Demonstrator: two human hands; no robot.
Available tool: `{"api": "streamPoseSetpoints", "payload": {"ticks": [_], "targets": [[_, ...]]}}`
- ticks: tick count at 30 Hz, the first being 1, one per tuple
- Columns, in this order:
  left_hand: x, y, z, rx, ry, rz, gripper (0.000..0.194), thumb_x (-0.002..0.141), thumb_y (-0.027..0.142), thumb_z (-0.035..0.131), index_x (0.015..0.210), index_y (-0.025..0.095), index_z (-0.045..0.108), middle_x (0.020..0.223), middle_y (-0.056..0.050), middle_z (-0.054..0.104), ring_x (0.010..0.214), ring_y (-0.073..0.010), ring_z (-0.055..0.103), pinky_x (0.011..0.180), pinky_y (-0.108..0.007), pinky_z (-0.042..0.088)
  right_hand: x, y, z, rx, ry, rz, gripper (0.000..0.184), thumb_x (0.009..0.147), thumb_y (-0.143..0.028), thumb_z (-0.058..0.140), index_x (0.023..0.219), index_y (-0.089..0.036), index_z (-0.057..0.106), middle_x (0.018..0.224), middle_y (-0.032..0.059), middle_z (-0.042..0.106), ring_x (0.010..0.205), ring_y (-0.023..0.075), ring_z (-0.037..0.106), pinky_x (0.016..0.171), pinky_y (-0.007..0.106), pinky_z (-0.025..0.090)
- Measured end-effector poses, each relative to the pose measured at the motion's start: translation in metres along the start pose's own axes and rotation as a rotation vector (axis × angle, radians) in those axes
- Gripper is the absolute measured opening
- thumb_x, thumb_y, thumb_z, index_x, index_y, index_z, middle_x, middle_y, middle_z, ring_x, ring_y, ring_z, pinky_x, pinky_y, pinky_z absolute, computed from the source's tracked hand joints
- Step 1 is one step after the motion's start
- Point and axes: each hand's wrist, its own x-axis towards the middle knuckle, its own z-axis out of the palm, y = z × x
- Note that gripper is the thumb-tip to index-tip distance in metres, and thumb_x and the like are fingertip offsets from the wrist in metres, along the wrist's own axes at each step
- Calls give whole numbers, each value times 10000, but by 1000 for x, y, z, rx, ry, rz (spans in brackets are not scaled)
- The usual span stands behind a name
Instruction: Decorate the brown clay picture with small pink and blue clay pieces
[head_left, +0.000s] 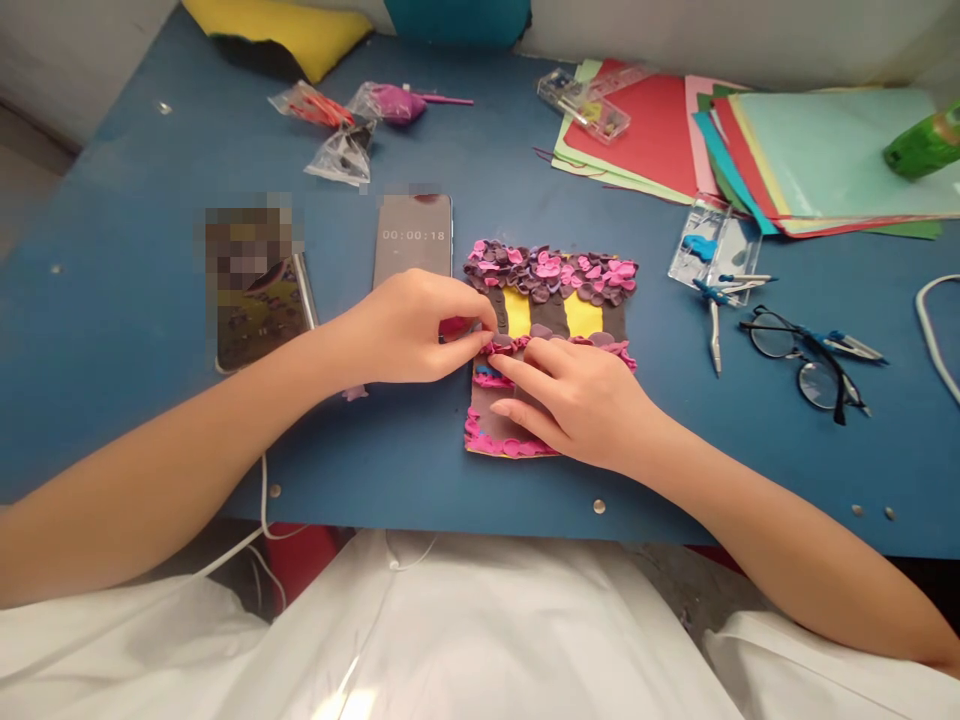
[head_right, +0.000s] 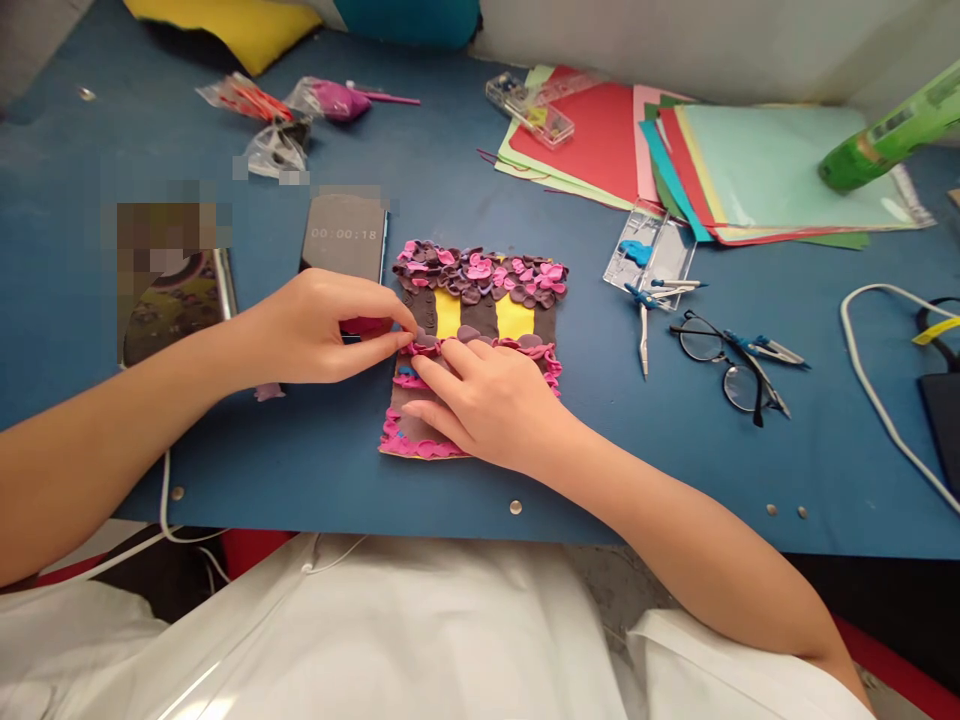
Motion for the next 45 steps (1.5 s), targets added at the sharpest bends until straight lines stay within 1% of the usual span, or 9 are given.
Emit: {"api": "streamPoseSetpoints", "payload": {"ticks": [9,14,19,23,28,33,36,39,45], "targets": [[-18,11,-8,218,245,134,195,820,177,462,788,199,653,627,4,652,526,-130,556,535,-251,417,0,-2,-9,-9,123,-52,343,983,-339,399,989,-111,654,756,53,624,659,150,514,587,275,368],[-32,39,12,356,200,459,275,822,110,431,591,201,549,482,5,507,455,-143,457,436,-294,331,-1,-4,-15,-32,173,-113,319,969,-304,427,911,-92,658,675,42,596,624,152,488,583,280,359],[-34,44,13,382,160,436,267,812,96,442,587,191,548,459,6,502,420,-136,433,415,-290,312,-4,-6,-18,-36,175,-150,312,951,-342,472,905,-91,650,664,38,596,600,150,466,561,282,339],[-29,22,-8,438,244,231,194,806,135,466,741,180,643,583,-19,655,512,-152,574,480,-278,401,-5,-5,-22,-50,169,-144,261,934,-289,504,930,-75,653,639,26,583,586,142,463,547,280,335],[-15,-7,-30,633,211,-493,398,836,156,377,1124,154,652,902,-98,715,832,-280,662,611,-332,447,-7,-2,-24,-62,162,-118,196,931,-185,461,937,-93,634,637,18,579,587,133,469,544,272,351],[-5,-15,-34,627,30,-621,435,862,144,341,1198,85,611,997,-172,653,971,-343,615,818,-459,457,-9,-2,-25,-77,163,-109,171,923,-166,471,956,-92,622,640,15,581,589,131,473,542,269,355],[-8,-4,-29,587,139,-545,424,860,132,351,1201,45,588,965,-173,629,934,-323,603,848,-486,446,-9,-3,-26,-96,185,-116,150,923,-174,491,941,-95,618,627,10,575,578,128,462,540,268,351],[-17,17,-15,238,204,-164,347,846,105,358,1102,26,579,878,-126,614,859,-224,598,820,-365,480,-9,-4,-26,-124,212,-114,83,897,-156,550,914,-103,612,604,-1,565,562,124,446,543,269,346],[-35,53,8,-369,-101,43,449,865,48,352,1305,136,353,1065,-69,614,902,-123,598,783,-216,491,-6,-10,-26,-71,290,-147,123,916,-113,498,965,-94,610,667,16,631,556,110,454,536,263,336]]}}
